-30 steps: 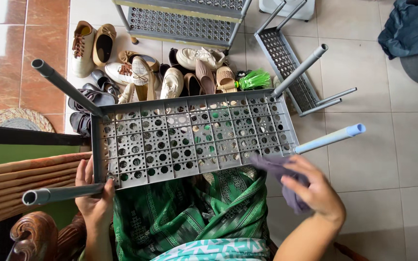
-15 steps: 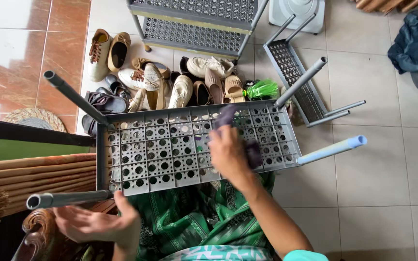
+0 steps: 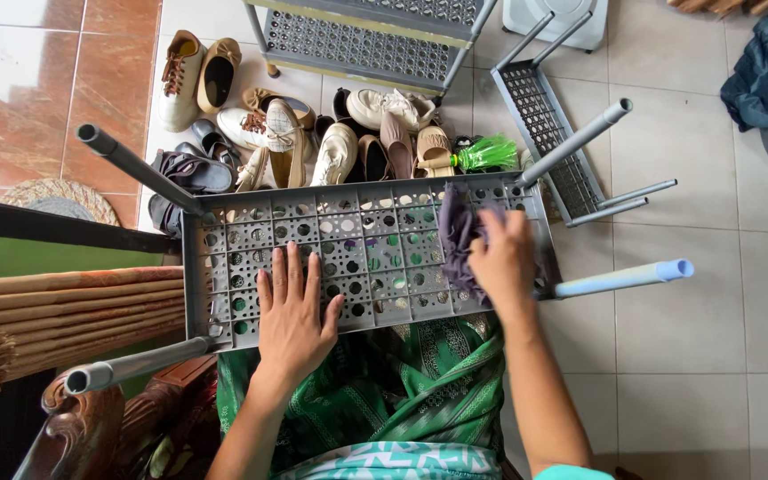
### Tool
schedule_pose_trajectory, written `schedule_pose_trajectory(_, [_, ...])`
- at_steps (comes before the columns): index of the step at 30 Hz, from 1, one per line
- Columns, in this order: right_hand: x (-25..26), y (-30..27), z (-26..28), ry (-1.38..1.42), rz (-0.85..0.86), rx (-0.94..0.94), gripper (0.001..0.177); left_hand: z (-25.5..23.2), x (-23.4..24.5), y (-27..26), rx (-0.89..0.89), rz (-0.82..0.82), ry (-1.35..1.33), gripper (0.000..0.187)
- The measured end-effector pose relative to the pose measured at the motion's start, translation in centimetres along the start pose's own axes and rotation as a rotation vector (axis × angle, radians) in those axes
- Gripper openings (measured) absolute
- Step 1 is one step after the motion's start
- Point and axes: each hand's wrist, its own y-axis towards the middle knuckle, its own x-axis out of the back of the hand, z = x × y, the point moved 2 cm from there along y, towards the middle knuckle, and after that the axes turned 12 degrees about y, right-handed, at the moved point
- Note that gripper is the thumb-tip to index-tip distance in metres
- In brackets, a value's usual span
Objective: The person cleans a metal shoe rack by first brushing it with a green brush and then wiping it with a purple cloth. The person handles the rack by turning it over to clean both sides and the legs.
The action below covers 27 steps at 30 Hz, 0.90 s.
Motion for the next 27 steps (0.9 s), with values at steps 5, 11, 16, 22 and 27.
schedule_pose_trajectory(5, [0.4,-0.5,-2.5,-0.096,-0.048,-0.015,0.051,-0.3,0.1,0.4,0.005,0.012,-0.012,0.072])
schedule_pose_trajectory(11, [-1.3,-2.7,2.4,0.015,0.131,0.169,0.083,-0.3,0.6,0.9,-0.004,0.073,0.063,0.073])
schedule_pose_trajectory(16, [-2.7,-0.8,3.0,0.001,0.171,0.093,0.038,0.1,1.3,1.7,-0.007,0.107,0.073,0.074])
schedule_pose_trajectory(22, [-9.3,4.4,5.9,0.194,0.234,0.228,0.027,-0.1,1.5,1.3,-0.012,0.017,0.018,0.073])
schedule_pose_trajectory(27, [-17.8,4.7,16.3,0.291,0.335,0.641,0.029,-0.4,1.5,1.2,-0.015,-0.035,-0.009,0.073])
